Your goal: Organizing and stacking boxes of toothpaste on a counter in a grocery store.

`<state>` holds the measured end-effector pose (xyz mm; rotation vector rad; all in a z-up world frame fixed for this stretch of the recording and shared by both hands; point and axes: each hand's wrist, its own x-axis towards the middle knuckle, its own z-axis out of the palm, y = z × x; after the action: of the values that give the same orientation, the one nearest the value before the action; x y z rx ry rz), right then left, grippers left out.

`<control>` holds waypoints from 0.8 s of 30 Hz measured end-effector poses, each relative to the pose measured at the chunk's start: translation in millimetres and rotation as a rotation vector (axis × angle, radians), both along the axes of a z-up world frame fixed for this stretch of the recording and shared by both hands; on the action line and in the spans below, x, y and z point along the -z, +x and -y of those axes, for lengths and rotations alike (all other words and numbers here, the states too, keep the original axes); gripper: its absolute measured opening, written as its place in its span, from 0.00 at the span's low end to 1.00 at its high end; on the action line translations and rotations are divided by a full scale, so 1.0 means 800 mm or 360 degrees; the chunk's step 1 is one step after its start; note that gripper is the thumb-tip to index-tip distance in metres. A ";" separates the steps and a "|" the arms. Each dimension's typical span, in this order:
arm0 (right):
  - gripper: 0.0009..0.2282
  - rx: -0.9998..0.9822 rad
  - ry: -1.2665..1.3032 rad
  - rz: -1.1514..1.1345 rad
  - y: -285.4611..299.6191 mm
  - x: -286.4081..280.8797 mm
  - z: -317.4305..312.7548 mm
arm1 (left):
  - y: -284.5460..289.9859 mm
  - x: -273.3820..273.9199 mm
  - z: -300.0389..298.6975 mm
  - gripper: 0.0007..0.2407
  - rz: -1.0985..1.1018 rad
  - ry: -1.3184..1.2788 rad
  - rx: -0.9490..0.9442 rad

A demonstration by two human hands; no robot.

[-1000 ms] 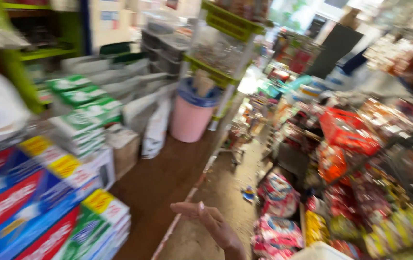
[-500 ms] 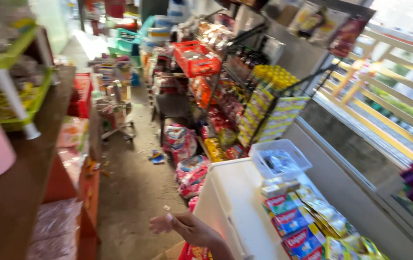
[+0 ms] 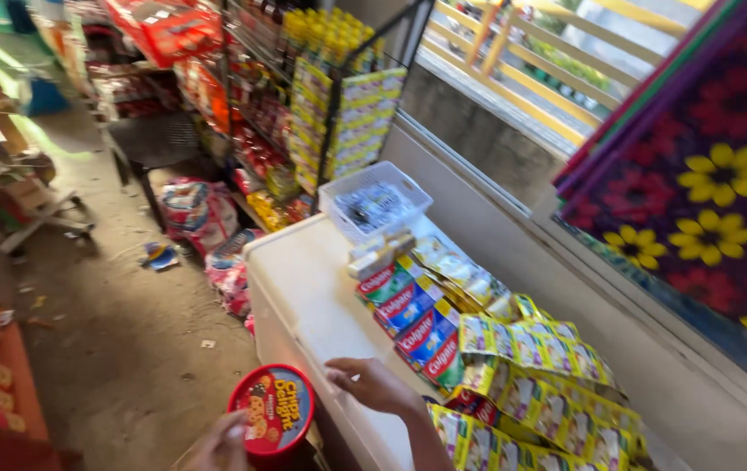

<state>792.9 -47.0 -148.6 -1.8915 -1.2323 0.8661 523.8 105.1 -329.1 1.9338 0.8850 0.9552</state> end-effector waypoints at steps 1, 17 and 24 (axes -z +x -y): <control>0.18 0.0127 -0.0021 0.0010 0.017 0.025 0.017 | 0.057 -0.045 0.010 0.10 -0.0008 -0.0057 0.0030; 0.29 0.1760 0.0385 0.1099 0.316 0.297 0.040 | 0.449 0.205 0.156 0.16 -0.0408 -0.0796 0.0982; 0.25 0.1962 -0.0139 0.1019 0.274 0.222 0.034 | 0.426 0.278 0.150 0.44 0.0130 -0.0903 0.1074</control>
<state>1012.4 -74.3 -326.2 -2.5191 -0.1098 -0.3743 864.3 -14.6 -551.8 1.5129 0.3430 0.3251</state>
